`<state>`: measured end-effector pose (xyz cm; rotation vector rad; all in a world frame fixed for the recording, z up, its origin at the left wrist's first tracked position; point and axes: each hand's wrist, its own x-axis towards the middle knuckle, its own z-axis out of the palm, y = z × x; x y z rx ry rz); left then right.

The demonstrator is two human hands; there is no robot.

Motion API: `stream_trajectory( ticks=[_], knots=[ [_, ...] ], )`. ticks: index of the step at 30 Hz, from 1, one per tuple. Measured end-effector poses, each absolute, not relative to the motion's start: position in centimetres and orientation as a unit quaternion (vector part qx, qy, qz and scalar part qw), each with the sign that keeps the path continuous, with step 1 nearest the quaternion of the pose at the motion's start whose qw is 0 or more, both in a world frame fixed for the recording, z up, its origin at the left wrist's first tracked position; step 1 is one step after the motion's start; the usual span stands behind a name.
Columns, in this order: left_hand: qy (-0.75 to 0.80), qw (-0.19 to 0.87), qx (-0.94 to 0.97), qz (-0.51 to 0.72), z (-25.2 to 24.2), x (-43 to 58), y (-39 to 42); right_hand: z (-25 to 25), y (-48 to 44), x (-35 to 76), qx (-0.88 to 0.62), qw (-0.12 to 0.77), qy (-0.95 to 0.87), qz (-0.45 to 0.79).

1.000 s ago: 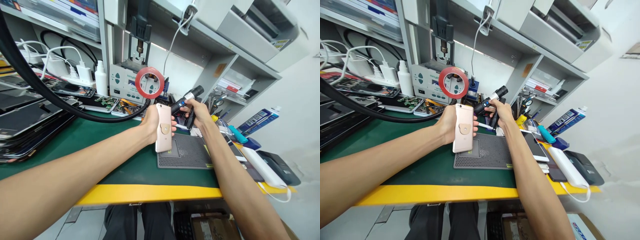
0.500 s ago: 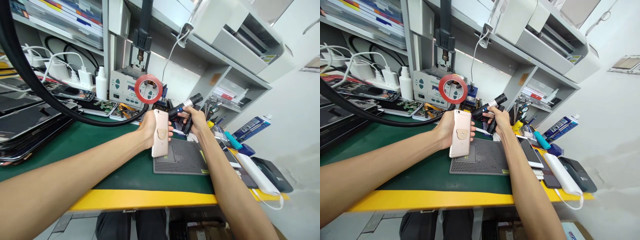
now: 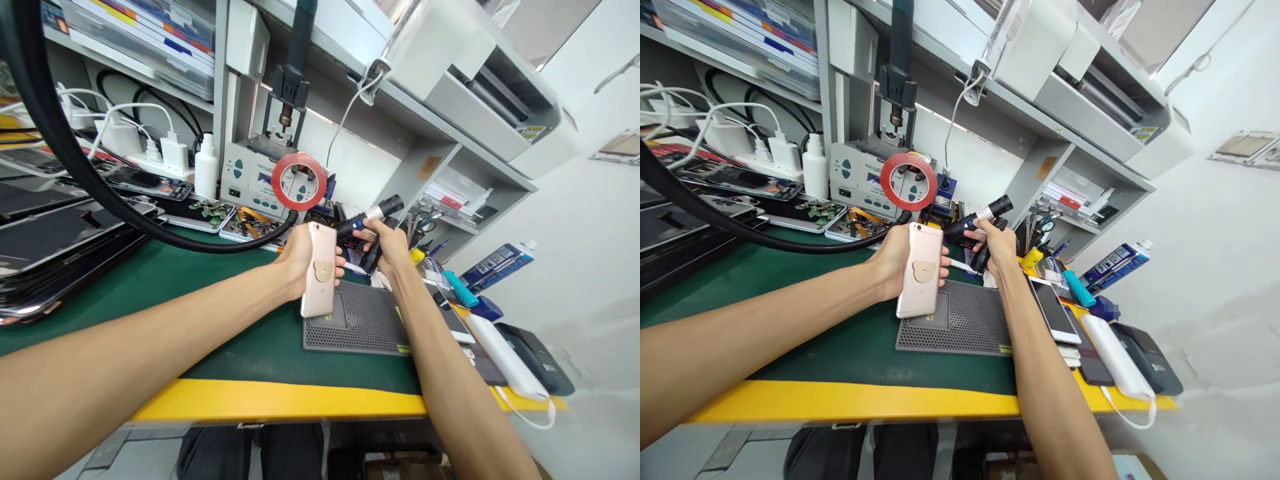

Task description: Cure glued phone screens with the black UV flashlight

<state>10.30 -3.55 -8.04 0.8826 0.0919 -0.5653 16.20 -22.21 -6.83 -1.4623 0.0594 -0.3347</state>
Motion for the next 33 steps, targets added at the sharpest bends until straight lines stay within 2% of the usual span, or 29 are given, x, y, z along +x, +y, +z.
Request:
stream_trajectory(
  ticks=[10, 17, 23, 33],
  knots=[
    [0.056, 0.874, 0.401, -0.268, -8.2, 10.2, -3.6, -6.7, -23.0, 16.3, -0.672, 0.719, 0.043, -0.172],
    [0.056, 0.873, 0.403, -0.271, -8.1, 10.0, -3.6, -7.5, -22.0, 16.0, -0.755, 0.624, -0.005, -0.204],
    [0.055, 0.870, 0.410, -0.270, -8.2, 10.3, -3.5, -7.9, -21.6, 15.9, -0.817, 0.545, -0.061, -0.178],
    [0.064, 0.871, 0.419, -0.246, -7.6, 10.7, -2.9, -8.2, -21.4, 16.4, -0.841, 0.513, -0.093, -0.142]
  ],
)
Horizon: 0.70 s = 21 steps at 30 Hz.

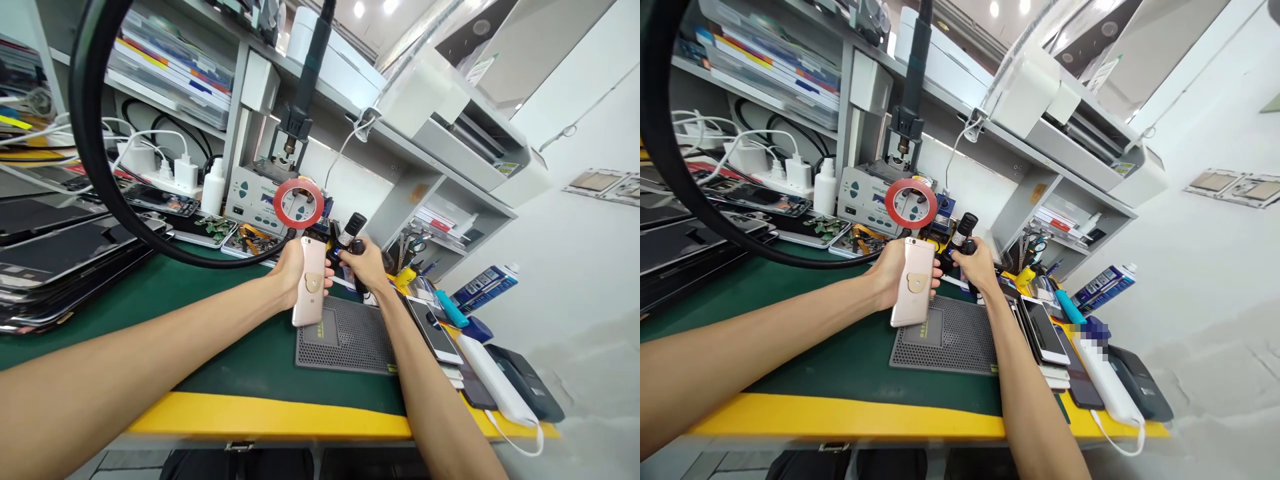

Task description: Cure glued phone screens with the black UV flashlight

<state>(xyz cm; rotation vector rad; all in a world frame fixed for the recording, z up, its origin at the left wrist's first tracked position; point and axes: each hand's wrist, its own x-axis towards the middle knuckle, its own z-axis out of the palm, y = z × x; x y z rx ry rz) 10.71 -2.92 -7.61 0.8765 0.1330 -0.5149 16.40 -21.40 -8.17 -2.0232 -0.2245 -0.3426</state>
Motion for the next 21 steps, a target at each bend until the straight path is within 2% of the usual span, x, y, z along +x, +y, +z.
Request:
stream_trajectory(
  ticks=[5, 14, 21],
  knots=[
    [0.057, 0.876, 0.427, -0.216, -7.1, 11.2, -2.3, -8.3, -21.1, 17.0, -0.836, 0.526, -0.055, -0.147],
    [0.065, 0.873, 0.437, -0.206, -6.8, 11.4, -2.1, -5.0, -23.6, 16.3, -0.765, 0.613, 0.022, -0.197],
    [0.056, 0.869, 0.448, -0.203, -6.9, 11.5, -2.1, -6.3, -23.7, 16.8, -0.777, 0.598, 0.018, -0.195]
  ],
)
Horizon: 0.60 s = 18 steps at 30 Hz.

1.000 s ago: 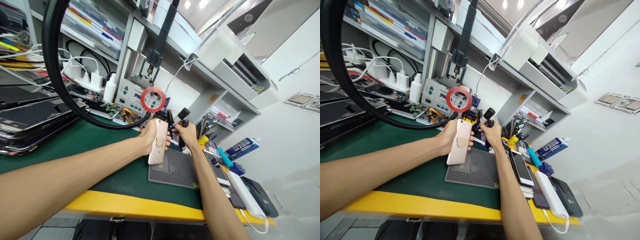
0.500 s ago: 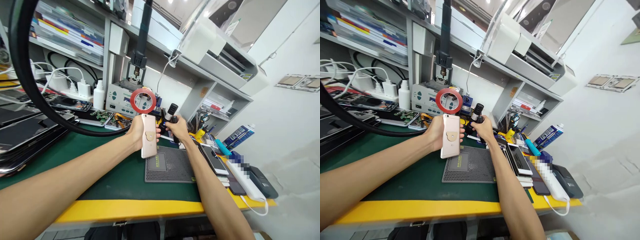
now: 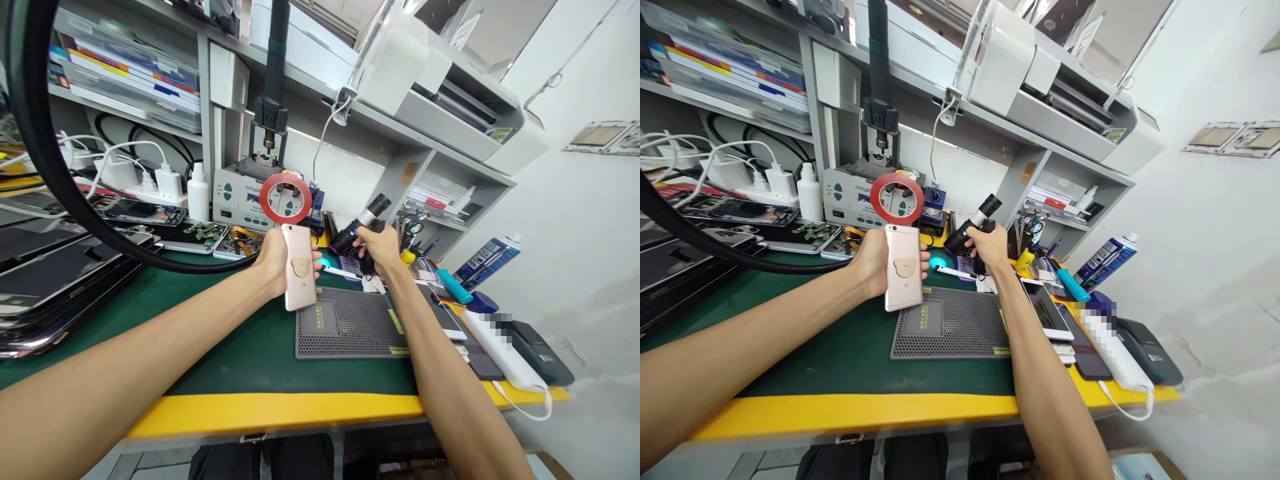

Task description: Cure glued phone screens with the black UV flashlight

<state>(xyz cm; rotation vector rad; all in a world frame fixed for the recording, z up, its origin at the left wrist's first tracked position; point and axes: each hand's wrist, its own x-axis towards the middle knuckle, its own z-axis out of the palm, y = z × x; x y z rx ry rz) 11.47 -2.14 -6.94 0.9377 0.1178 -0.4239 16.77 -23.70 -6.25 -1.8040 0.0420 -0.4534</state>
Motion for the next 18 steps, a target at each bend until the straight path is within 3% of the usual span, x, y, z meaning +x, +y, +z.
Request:
stream_trajectory(
  ticks=[12, 18],
  knots=[
    [0.054, 0.873, 0.439, -0.204, -6.9, 11.3, -2.3, -6.6, -22.6, 16.4, -0.820, 0.548, -0.041, -0.159],
    [0.034, 0.865, 0.427, -0.262, -7.2, 11.6, -2.2, -7.5, -21.7, 16.8, -0.843, 0.519, -0.069, -0.122]
  ],
)
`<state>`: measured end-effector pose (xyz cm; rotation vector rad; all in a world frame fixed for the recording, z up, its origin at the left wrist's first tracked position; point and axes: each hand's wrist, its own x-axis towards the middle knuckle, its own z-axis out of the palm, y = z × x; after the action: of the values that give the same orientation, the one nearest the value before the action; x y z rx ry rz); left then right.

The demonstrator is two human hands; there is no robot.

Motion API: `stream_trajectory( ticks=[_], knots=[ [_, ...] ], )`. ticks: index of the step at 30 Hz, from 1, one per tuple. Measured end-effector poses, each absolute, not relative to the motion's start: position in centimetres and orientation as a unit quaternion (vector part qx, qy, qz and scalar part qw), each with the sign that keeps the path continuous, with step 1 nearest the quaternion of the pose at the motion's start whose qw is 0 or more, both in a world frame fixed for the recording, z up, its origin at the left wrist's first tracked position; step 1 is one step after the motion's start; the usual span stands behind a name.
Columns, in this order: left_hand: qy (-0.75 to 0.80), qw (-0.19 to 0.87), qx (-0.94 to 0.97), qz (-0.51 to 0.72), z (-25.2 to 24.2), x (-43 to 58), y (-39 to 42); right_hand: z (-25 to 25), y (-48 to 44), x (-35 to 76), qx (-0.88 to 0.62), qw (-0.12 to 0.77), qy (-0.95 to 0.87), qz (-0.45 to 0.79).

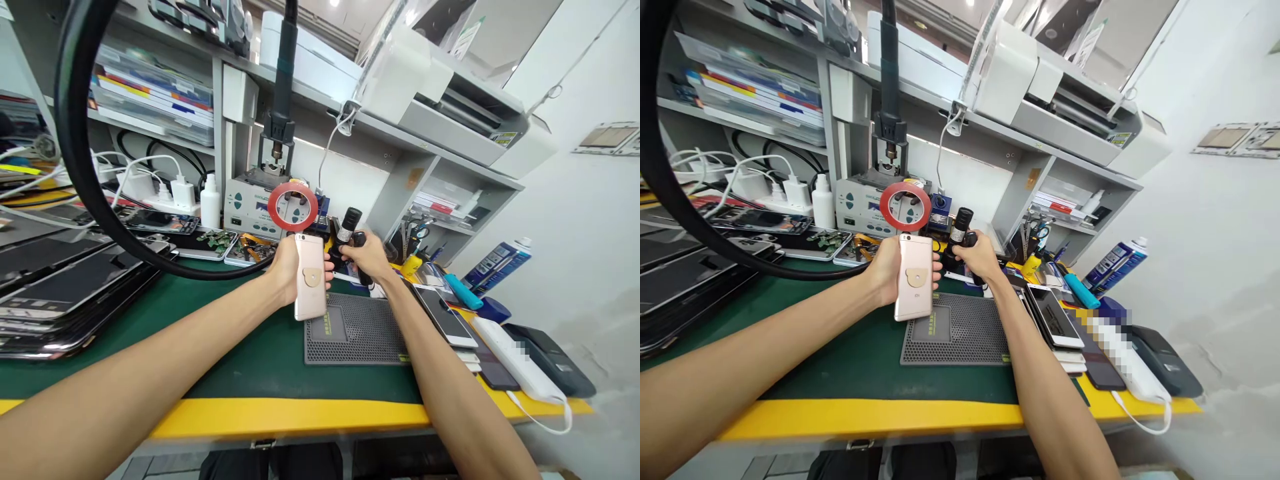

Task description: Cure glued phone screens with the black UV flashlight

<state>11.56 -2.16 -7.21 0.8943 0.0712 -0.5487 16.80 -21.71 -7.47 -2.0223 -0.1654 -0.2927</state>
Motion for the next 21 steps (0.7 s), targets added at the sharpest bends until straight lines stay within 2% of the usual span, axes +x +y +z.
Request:
stream_trajectory(
  ticks=[8, 13, 21],
  knots=[
    [0.002, 0.859, 0.392, -0.330, -7.5, 11.1, -2.5, -7.3, -21.6, 16.3, -0.833, 0.542, -0.080, -0.081],
    [-0.003, 0.851, 0.394, -0.347, -7.8, 10.9, -2.7, -5.7, -22.7, 14.5, -0.796, 0.593, -0.082, -0.091],
    [-0.019, 0.841, 0.394, -0.369, -8.4, 10.6, -3.1, -4.0, -23.8, 12.0, -0.704, 0.695, -0.143, -0.007]
  ],
)
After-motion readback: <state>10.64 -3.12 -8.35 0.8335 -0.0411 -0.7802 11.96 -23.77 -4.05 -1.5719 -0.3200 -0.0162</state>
